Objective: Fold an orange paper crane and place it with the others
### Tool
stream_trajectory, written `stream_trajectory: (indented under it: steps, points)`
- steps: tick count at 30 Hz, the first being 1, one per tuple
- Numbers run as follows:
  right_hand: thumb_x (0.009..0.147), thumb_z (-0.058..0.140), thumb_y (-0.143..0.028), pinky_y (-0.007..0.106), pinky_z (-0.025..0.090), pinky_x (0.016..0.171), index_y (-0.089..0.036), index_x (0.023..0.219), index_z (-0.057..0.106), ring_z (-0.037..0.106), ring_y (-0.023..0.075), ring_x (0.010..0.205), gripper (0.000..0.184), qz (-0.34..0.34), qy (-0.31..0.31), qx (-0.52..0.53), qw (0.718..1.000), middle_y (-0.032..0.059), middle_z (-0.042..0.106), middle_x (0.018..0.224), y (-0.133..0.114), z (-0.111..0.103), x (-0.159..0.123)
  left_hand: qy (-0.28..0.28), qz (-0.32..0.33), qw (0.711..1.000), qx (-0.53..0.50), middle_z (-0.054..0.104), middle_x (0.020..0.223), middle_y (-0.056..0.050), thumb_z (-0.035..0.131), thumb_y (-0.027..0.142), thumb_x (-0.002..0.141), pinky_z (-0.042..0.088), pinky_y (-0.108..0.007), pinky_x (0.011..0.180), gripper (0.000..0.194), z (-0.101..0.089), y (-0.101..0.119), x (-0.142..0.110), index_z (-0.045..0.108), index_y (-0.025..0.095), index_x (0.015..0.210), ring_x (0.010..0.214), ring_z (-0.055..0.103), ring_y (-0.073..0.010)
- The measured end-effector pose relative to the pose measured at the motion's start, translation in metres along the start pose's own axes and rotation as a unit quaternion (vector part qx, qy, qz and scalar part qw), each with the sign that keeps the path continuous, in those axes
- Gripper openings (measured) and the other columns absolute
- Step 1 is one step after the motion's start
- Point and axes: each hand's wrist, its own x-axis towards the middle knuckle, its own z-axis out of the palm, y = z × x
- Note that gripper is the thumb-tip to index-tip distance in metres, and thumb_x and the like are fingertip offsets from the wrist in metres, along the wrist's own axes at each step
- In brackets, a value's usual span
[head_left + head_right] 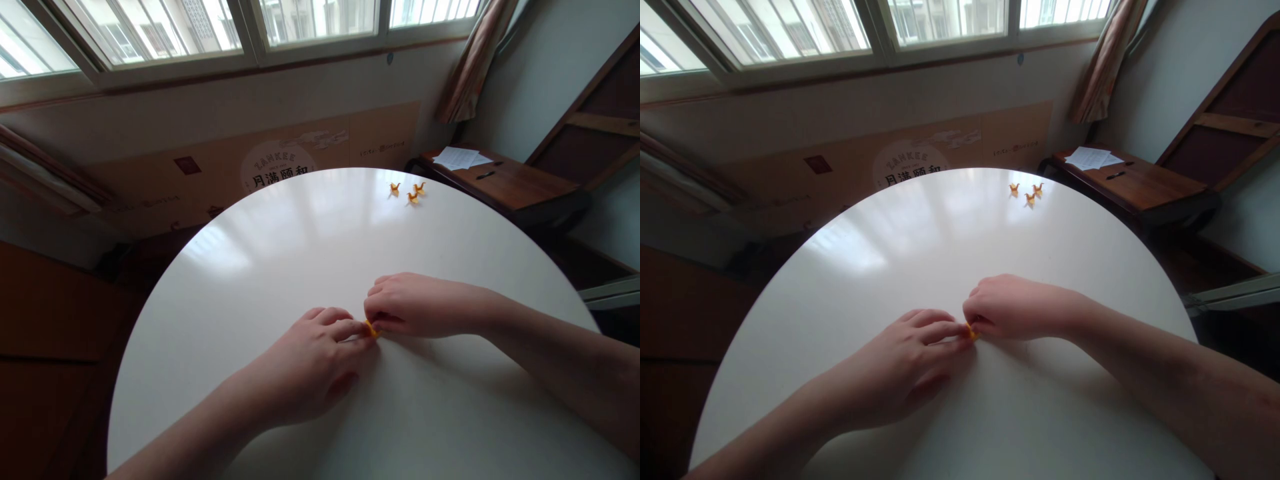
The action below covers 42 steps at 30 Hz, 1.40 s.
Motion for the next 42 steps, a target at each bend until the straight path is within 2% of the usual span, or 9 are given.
stream_trajectory:
  steps: [11, 18, 27, 42]
  points:
    - [0.092, 0.053, -0.024, 0.026, 0.039, 0.071, -0.021, 0.086, 0.070, 0.062, 0.0171, 0.085, 0.018, -0.004, 0.005, 0.002, 1.000, 0.0018, 0.071, 0.087, 0.0010, 0.0008, -0.0004, 0.005, 0.006, 1.000, 0.002, 0.061, 0.132, 0.001, 0.059, 0.025, 0.090, 0.038, -0.039, 0.109, 0.039, -0.0003, -0.0003, 0.0009, 0.057, 0.028, 0.129, 0.122, 0.052, -0.0228]
    - [0.091, 0.053, -0.021, 0.027, 0.039, 0.072, -0.020, 0.087, 0.070, 0.062, 0.0168, 0.086, 0.017, -0.012, 0.006, 0.012, 1.000, 0.0013, 0.071, 0.088, 0.0010, 0.0004, -0.0022, 0.007, 0.004, 1.000, -0.010, 0.061, 0.134, -0.001, 0.061, 0.022, 0.087, 0.039, -0.040, 0.108, 0.046, 0.0003, -0.0023, 0.0005, 0.054, 0.029, 0.133, 0.121, 0.054, -0.0240]
    - [0.091, 0.053, -0.021, 0.026, 0.038, 0.071, -0.022, 0.086, 0.069, 0.062, 0.0163, 0.086, 0.017, -0.007, 0.004, 0.008, 1.000, 0.0000, 0.071, 0.088, 0.0010, 0.0003, -0.0011, 0.007, 0.014, 1.000, 0.004, 0.062, 0.132, -0.001, 0.059, 0.024, 0.090, 0.037, -0.040, 0.109, 0.029, 0.0013, -0.0028, 0.0010, 0.062, 0.027, 0.119, 0.121, 0.053, -0.0242]
    - [0.091, 0.054, -0.020, 0.026, 0.038, 0.067, -0.021, 0.084, 0.070, 0.062, 0.0160, 0.083, 0.017, -0.004, 0.007, 0.005, 1.000, 0.0003, 0.071, 0.086, 0.0005, 0.0006, -0.0008, 0.012, 0.028, 1.000, 0.000, 0.065, 0.125, 0.001, 0.059, 0.021, 0.092, 0.040, -0.036, 0.105, 0.020, -0.0011, -0.0022, 0.0024, 0.066, 0.027, 0.109, 0.116, 0.057, -0.0217]
